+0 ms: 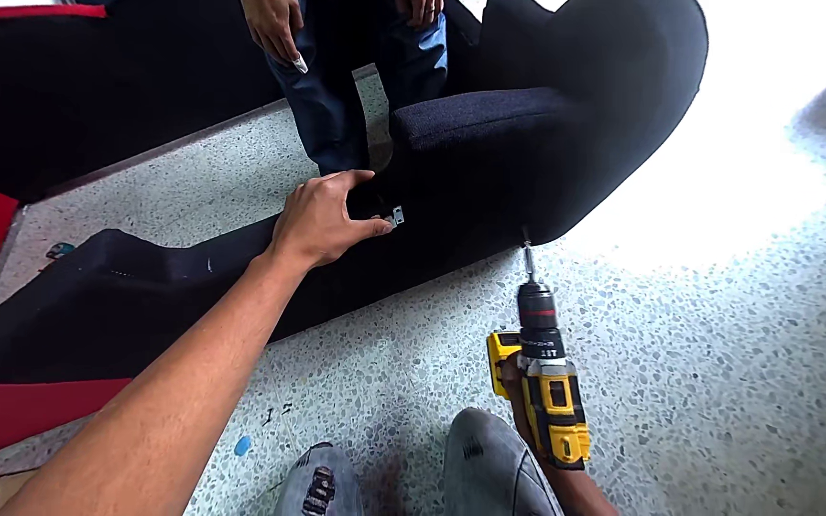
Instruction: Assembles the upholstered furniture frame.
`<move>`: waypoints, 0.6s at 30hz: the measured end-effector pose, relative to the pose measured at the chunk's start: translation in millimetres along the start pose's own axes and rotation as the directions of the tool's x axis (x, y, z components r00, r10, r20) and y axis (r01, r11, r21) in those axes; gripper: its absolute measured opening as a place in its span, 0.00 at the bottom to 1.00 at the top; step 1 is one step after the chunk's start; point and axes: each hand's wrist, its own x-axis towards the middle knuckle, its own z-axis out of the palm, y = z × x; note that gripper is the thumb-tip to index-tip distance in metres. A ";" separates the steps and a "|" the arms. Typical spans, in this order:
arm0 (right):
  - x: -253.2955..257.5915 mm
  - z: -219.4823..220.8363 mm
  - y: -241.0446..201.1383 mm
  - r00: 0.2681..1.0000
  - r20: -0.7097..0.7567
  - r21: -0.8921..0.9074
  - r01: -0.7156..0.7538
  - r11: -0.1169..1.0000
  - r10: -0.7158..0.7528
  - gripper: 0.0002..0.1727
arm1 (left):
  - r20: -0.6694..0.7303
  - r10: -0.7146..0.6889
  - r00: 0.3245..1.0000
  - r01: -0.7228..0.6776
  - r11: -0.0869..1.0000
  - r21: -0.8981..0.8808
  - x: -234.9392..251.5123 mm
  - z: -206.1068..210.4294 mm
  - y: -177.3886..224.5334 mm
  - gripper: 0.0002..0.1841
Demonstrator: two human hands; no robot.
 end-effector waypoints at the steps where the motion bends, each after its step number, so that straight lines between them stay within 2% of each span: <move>1: 2.7 5.2 -8.6 1.000 0.013 0.007 0.013 1.000 -0.014 0.27 | 0.000 -0.003 1.000 0.003 1.000 -0.002 0.2 -0.3 0.1 0.45; 3: 5.3 14.6 -22.0 0.998 0.068 0.046 0.012 0.999 -0.015 0.26 | 0.004 -0.011 1.000 0.011 1.000 -0.002 -0.2 -0.7 -0.1 0.45; 6: 13.4 33.0 -30.8 0.991 0.115 0.202 0.044 0.978 -0.068 0.20 | 0.004 -0.017 1.000 0.017 1.000 -0.006 -0.6 -0.5 -0.1 0.45; 9: 22.0 43.2 -55.9 0.980 0.194 0.313 -0.099 0.945 0.039 0.14 | 0.012 -0.020 1.000 0.020 1.000 -0.015 -0.7 -2.0 0.9 0.44; 10: 21.8 46.9 -57.6 0.984 0.180 0.323 -0.069 0.944 0.011 0.15 | 0.015 -0.022 1.000 0.022 1.000 -0.012 -0.9 -2.4 1.1 0.44; 12: 17.8 47.9 -53.1 0.978 0.193 0.252 0.025 0.967 -0.075 0.20 | 0.016 -0.020 1.000 0.020 1.000 -0.010 -0.7 -2.3 0.9 0.45; 18: 22.1 49.3 -60.7 0.975 0.206 0.171 0.043 0.984 -0.079 0.20 | 0.022 -0.027 0.999 0.026 1.000 0.003 -0.4 -1.4 -0.2 0.45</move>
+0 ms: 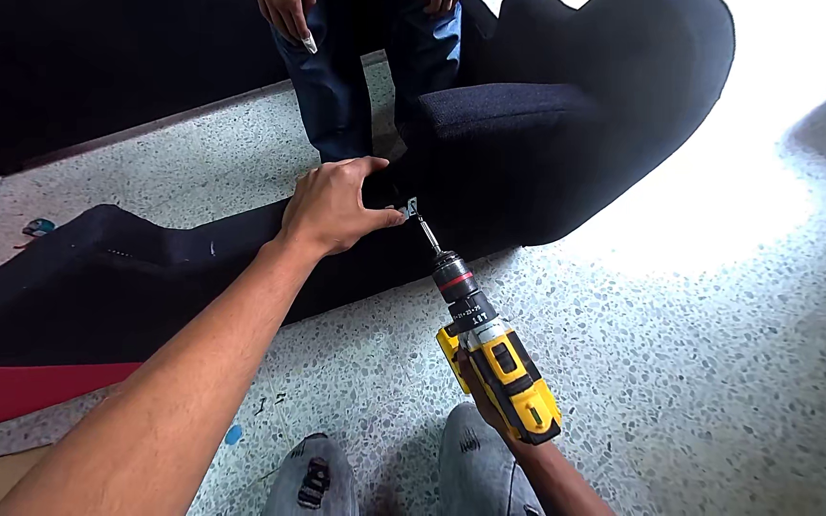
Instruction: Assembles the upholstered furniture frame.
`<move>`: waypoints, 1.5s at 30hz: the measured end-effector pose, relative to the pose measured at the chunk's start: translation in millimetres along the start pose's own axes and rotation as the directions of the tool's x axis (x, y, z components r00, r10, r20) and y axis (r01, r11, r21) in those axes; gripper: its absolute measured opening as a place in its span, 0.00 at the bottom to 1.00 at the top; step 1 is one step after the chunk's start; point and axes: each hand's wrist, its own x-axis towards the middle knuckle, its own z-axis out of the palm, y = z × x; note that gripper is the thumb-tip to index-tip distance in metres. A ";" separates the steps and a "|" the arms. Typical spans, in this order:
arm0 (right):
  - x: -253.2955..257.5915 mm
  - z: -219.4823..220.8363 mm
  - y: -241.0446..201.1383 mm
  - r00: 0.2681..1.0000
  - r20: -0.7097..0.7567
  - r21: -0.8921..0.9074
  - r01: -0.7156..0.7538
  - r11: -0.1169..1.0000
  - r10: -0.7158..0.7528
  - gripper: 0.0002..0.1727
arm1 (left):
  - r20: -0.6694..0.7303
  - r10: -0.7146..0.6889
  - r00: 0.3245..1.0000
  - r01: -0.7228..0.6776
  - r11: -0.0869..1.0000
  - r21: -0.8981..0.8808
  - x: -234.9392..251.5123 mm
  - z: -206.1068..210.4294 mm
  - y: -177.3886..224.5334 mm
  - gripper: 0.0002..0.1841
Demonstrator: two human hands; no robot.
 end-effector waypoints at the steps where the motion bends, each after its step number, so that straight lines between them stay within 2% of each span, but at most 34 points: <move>1: 0.7 -0.1 -1.2 1.000 -0.003 -0.005 0.000 1.000 0.000 0.21 | 0.003 0.001 1.000 -0.001 1.000 0.002 -0.1 0.1 0.1 0.44; 7: -0.3 -2.6 6.8 0.998 -0.019 -0.003 -0.063 0.998 0.063 0.19 | -0.002 0.004 1.000 -0.004 1.000 -0.002 0.0 -0.6 1.1 0.44; 12: 6.8 -0.1 -33.2 0.998 0.008 -0.109 -0.058 0.992 0.059 0.15 | -0.002 -0.002 1.000 0.002 1.000 -0.012 -0.1 0.2 1.3 0.44; 16: 10.6 -6.6 -25.5 1.000 -0.009 -0.128 0.009 0.992 -0.010 0.14 | 0.000 0.007 1.000 -0.007 1.000 -0.009 0.7 -0.2 0.7 0.44; 19: 7.9 -9.5 -26.4 1.000 0.020 -0.130 0.004 0.992 -0.001 0.16 | -0.007 0.013 1.000 -0.013 1.000 -0.014 1.1 1.3 0.6 0.44; 21: 12.9 -5.6 -36.4 1.000 0.004 -0.176 0.025 0.984 -0.025 0.15 | 0.000 0.011 1.000 -0.011 1.000 -0.019 1.1 0.3 0.5 0.43; 23: 12.9 -3.1 -51.6 1.000 -0.008 -0.210 -0.011 0.978 0.010 0.15 | 0.000 0.012 1.000 -0.012 1.000 -0.022 0.6 0.1 0.9 0.43; 28: 18.4 -4.2 -39.7 0.998 0.005 -0.126 0.062 0.990 -0.062 0.14 | -0.002 0.010 1.000 -0.010 1.000 -0.010 0.2 0.4 1.2 0.43; 33: 23.3 0.3 -44.5 0.999 0.005 -0.043 0.053 0.998 -0.053 0.14 | 0.000 0.005 1.000 -0.005 1.000 0.001 0.2 0.9 0.8 0.43; 45: 28.6 0.3 -35.7 0.998 0.003 -0.083 0.059 0.995 -0.059 0.15 | 0.000 0.025 1.000 -0.025 1.000 0.001 0.1 0.9 0.7 0.42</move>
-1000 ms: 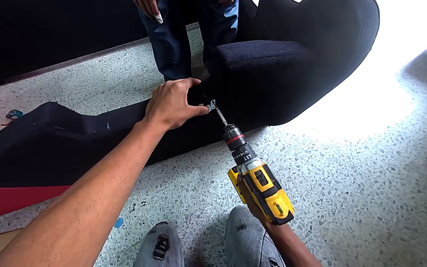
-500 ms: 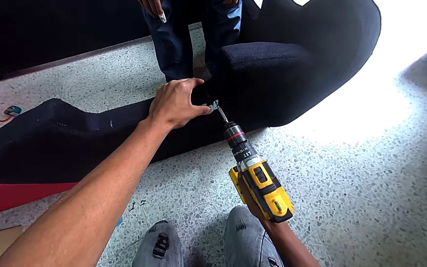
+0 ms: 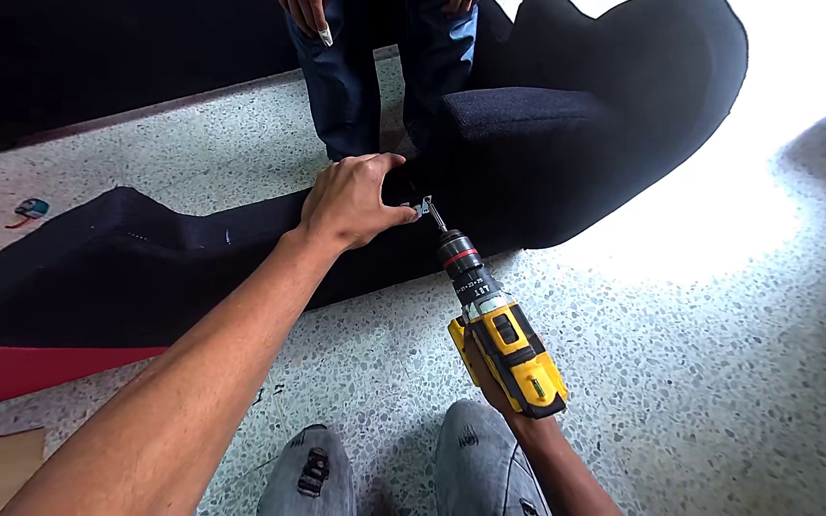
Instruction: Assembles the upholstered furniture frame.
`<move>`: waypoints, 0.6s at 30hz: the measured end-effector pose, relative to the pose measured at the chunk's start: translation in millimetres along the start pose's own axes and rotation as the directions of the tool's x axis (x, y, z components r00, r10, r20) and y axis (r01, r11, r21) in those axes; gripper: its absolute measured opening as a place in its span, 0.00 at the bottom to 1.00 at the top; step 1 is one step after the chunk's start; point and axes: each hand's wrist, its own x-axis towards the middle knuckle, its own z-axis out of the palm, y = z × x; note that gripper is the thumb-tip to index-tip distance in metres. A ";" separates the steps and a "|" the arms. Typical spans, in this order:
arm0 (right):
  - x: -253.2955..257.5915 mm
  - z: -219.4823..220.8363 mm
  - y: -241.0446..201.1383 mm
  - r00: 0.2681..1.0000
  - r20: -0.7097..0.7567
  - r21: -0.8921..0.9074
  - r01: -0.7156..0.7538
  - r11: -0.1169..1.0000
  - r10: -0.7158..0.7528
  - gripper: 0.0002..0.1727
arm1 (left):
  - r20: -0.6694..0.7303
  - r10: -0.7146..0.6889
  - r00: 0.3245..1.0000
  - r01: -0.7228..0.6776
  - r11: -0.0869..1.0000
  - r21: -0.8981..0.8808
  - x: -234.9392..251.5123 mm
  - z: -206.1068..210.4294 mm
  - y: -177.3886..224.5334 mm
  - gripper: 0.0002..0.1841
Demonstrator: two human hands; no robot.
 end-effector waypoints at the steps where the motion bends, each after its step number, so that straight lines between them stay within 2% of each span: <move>1: -0.1 0.3 -0.3 1.000 0.001 0.012 0.008 1.000 -0.008 0.15 | 0.002 0.001 1.000 -0.001 1.000 0.000 -0.8 0.2 -0.1 0.42; 3: 2.1 0.9 -2.6 0.999 0.015 0.031 0.031 0.999 -0.032 0.14 | -0.002 0.006 1.000 -0.006 1.000 -0.001 -0.9 0.0 -1.4 0.41; 6: 7.5 1.2 -4.5 0.997 0.026 -0.072 0.072 0.995 -0.070 0.13 | 0.003 0.007 1.000 -0.007 1.000 -0.003 -2.4 0.4 -4.0 0.41; 11: 5.3 -6.7 -4.6 0.999 0.047 -0.114 -0.018 0.993 0.024 0.18 | -0.011 0.007 1.000 -0.007 1.000 -0.004 -1.1 0.5 -0.9 0.42; 14: -24.2 -8.4 -16.3 0.987 0.041 -0.063 -0.152 0.986 0.155 0.16 | -0.157 0.078 0.985 -0.092 0.992 -0.083 -30.6 -11.3 5.9 0.47; 15: -35.2 -7.9 -22.0 0.986 0.031 -0.053 -0.162 0.985 0.163 0.18 | -0.252 0.122 0.960 -0.162 0.976 -0.146 -52.2 -22.7 7.0 0.43; 16: -52.7 -10.3 -24.6 0.982 0.042 -0.032 -0.182 0.983 0.183 0.19 | -0.347 0.152 0.926 -0.237 0.947 -0.217 -87.5 -29.6 5.3 0.35; 17: -71.9 -13.4 -23.6 0.979 0.061 -0.027 -0.195 0.980 0.196 0.20 | -0.402 0.140 0.905 -0.267 0.923 -0.278 -137.4 -24.0 -3.0 0.23; 18: -90.9 -16.0 -19.7 0.974 0.084 -0.024 -0.207 0.978 0.208 0.20 | -0.417 0.083 0.905 -0.235 0.916 -0.326 -194.1 0.3 -24.2 0.13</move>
